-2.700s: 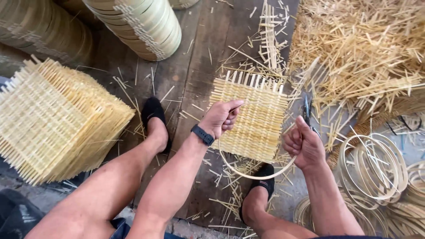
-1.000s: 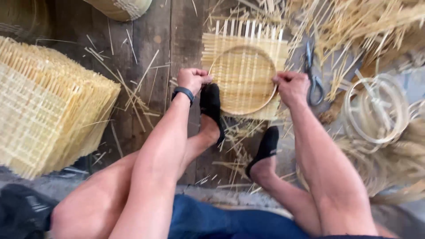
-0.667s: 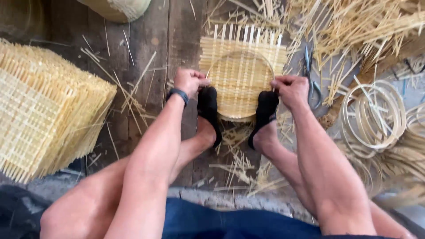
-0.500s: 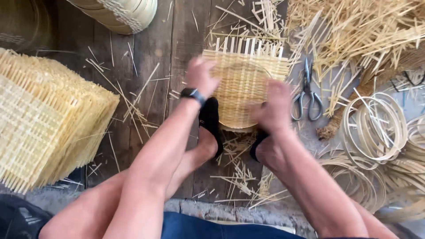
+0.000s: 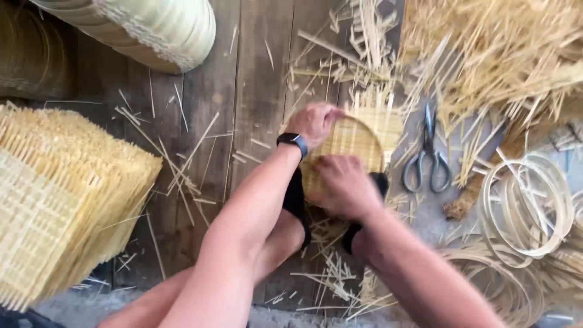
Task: The person picks up a woven bamboo sheet and places it onto a wooden mold before pressing a circular bamboo frame over it. They trim the excess bamboo using shears and then remove the finished basket base from the mold to stack it with others.
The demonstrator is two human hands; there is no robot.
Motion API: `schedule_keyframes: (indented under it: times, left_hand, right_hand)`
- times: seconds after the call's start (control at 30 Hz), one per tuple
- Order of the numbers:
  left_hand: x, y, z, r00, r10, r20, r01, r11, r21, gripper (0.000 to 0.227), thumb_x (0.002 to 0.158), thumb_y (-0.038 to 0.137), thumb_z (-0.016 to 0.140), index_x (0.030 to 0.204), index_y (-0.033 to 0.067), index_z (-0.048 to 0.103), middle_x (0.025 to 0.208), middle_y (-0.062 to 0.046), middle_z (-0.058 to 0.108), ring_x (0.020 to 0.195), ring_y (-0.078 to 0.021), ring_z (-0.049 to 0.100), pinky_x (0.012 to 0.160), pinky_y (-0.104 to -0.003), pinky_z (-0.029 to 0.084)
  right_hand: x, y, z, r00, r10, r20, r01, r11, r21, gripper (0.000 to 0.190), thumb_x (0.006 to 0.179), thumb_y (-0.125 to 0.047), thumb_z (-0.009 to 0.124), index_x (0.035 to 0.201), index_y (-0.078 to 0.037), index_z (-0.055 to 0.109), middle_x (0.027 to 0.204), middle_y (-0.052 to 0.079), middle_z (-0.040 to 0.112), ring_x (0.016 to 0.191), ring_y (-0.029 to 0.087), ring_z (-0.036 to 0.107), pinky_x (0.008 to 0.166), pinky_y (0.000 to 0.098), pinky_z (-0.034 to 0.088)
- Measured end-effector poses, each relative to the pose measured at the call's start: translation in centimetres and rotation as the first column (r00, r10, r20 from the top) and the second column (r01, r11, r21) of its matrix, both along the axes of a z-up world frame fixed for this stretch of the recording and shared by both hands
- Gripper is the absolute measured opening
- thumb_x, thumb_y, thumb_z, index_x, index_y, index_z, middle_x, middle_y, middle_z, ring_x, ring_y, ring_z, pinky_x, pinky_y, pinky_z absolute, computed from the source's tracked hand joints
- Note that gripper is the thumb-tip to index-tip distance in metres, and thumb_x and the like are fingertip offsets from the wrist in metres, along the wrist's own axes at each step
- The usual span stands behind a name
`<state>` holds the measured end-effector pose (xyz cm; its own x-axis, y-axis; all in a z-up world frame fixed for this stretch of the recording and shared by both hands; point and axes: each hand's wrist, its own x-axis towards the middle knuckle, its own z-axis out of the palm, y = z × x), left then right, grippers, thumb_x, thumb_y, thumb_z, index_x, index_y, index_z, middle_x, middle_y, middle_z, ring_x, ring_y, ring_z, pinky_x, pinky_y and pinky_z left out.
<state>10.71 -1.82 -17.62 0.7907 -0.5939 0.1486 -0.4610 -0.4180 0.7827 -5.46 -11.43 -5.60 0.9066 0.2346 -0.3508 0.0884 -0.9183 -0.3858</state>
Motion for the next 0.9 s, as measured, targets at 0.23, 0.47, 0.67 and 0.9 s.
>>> schedule_keyframes:
  times: [0.23, 0.47, 0.67, 0.9]
  left_hand:
    - [1.2, -0.6, -0.3, 0.936, 0.113, -0.333, -0.036, 0.973, 0.229, 0.036, 0.096, 0.048, 0.066, 0.089, 0.0145, 0.079, 0.081, -0.009, 0.075, 0.072, -0.0257, 0.07, 0.064, -0.042, 0.053]
    - [0.6, -0.6, -2.2, 0.86, 0.14, -0.49, -0.039, 0.977, 0.211, 0.043, 0.089, 0.052, 0.072, 0.087, 0.0099, 0.081, 0.077, -0.01, 0.078, 0.068, -0.019, 0.071, 0.065, -0.035, 0.054]
    - [-0.1, 1.6, 2.0, 0.893, -0.074, -0.443, 0.028, 0.994, -0.108, 0.053, 0.062, 0.032, 0.098, 0.103, 0.0056, 0.075, 0.098, -0.013, 0.078, 0.089, -0.0218, 0.074, 0.079, -0.034, 0.058]
    - [-8.8, 3.8, 12.0, 0.957, -0.256, 0.14, 0.272, 0.957, -0.106, 0.035, 0.066, 0.006, 0.081, 0.097, 0.0095, 0.064, 0.094, -0.009, 0.065, 0.09, -0.0265, 0.065, 0.078, -0.037, 0.056]
  right_hand:
    - [6.3, -8.1, -7.7, 0.819, -0.528, 0.225, 0.385, 0.796, 0.467, 0.02, 0.102, -0.02, 0.069, 0.11, -0.004, 0.078, 0.091, 0.017, 0.073, 0.081, 0.023, 0.07, 0.075, 0.0362, 0.056]
    - [5.1, -11.3, -14.2, 0.693, -0.662, -0.285, 0.697, 0.513, 0.501, 0.037, 0.106, -0.034, 0.065, 0.09, -0.001, 0.075, 0.069, 0.01, 0.065, 0.063, 0.013, 0.055, 0.06, 0.0351, 0.049]
    - [2.1, -17.7, -9.4, 0.747, -0.641, 0.177, 0.462, 0.692, 0.555, 0.035, 0.114, -0.028, 0.043, 0.125, -0.006, 0.069, 0.111, 0.015, 0.073, 0.103, 0.029, 0.068, 0.09, 0.0395, 0.051]
    - [-11.4, -25.6, 8.8, 0.824, -0.564, -0.058, 0.533, 0.805, -0.261, 0.031, 0.101, -0.037, 0.063, 0.106, -0.011, 0.079, 0.097, 0.021, 0.077, 0.086, 0.036, 0.073, 0.081, 0.0473, 0.056]
